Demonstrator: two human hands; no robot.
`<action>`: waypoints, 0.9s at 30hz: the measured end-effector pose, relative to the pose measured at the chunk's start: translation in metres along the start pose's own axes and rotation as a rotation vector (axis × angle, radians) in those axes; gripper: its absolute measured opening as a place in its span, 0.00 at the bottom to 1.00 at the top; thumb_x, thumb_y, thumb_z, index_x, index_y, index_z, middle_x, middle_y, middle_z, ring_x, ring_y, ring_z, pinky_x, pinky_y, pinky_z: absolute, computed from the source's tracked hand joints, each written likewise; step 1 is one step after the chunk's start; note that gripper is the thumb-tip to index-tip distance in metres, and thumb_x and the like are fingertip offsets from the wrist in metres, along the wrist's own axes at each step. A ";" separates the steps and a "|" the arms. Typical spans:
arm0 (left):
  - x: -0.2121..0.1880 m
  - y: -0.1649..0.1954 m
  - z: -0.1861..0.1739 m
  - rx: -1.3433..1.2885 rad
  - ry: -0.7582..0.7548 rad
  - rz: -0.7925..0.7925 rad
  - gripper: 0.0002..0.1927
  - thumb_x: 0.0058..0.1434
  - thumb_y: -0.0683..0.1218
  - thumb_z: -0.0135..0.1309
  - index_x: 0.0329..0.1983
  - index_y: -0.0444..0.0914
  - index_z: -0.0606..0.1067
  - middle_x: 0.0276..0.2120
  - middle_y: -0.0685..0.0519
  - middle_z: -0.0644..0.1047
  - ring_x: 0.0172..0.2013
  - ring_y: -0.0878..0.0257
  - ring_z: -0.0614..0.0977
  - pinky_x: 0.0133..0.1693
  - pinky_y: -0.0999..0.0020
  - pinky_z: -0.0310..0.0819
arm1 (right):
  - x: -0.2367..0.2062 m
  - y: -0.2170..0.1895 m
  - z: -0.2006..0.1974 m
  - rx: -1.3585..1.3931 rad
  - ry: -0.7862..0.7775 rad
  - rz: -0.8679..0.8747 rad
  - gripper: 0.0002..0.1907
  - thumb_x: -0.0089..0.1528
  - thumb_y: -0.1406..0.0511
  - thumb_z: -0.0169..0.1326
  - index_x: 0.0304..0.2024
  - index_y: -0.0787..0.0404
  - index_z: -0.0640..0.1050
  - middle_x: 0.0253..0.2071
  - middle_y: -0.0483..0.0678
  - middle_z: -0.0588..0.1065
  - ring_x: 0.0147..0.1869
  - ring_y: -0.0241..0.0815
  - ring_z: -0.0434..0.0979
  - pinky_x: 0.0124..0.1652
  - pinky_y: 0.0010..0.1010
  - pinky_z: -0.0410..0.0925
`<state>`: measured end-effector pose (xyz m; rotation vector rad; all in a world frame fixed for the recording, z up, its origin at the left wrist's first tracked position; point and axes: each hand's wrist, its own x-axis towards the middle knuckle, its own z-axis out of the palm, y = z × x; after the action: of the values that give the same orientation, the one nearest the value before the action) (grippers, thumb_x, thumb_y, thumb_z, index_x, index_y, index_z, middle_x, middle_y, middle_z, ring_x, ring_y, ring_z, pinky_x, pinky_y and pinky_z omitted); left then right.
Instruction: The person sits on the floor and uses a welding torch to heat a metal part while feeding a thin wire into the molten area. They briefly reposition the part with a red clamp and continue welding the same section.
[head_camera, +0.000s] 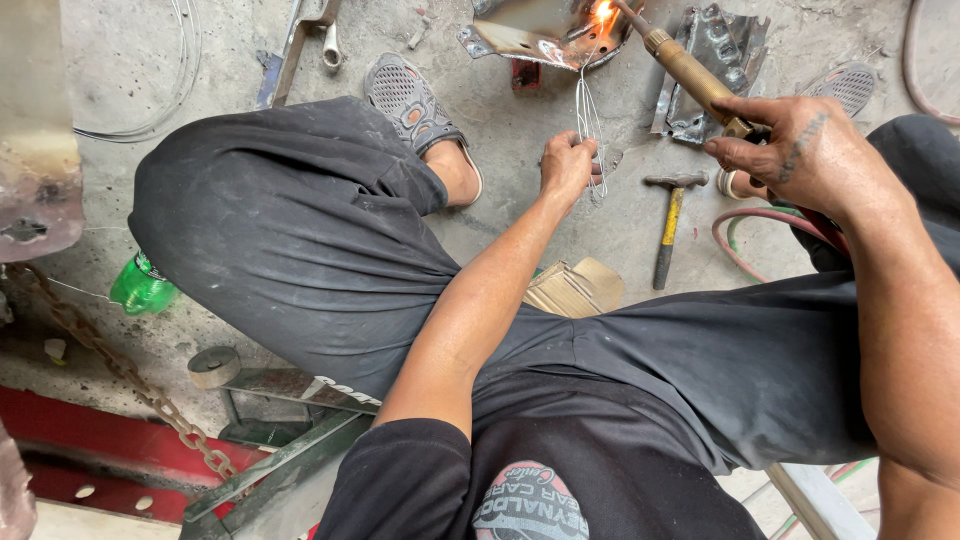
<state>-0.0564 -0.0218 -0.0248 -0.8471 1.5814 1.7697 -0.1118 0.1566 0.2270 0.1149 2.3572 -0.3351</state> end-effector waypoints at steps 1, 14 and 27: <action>0.001 0.000 0.000 -0.004 0.001 0.001 0.14 0.65 0.43 0.49 0.44 0.26 0.76 0.35 0.42 0.81 0.30 0.56 0.86 0.30 0.63 0.87 | -0.001 -0.001 -0.001 0.000 0.005 -0.009 0.29 0.61 0.58 0.64 0.66 0.53 0.78 0.28 0.54 0.81 0.29 0.42 0.81 0.31 0.38 0.72; 0.006 0.000 0.001 0.027 -0.006 -0.018 0.14 0.65 0.44 0.49 0.45 0.27 0.76 0.34 0.42 0.81 0.30 0.57 0.86 0.30 0.64 0.87 | -0.005 -0.005 -0.003 0.071 -0.011 0.011 0.28 0.62 0.59 0.63 0.66 0.53 0.78 0.25 0.53 0.79 0.25 0.38 0.77 0.27 0.36 0.70; 0.008 -0.001 0.001 0.015 0.006 -0.018 0.13 0.65 0.43 0.49 0.41 0.27 0.77 0.33 0.41 0.82 0.29 0.57 0.86 0.28 0.64 0.87 | -0.004 -0.006 -0.004 0.052 -0.016 0.027 0.28 0.63 0.58 0.62 0.66 0.52 0.77 0.25 0.52 0.79 0.26 0.39 0.78 0.28 0.36 0.70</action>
<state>-0.0604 -0.0210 -0.0314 -0.8584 1.5841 1.7418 -0.1129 0.1515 0.2337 0.1673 2.3299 -0.3826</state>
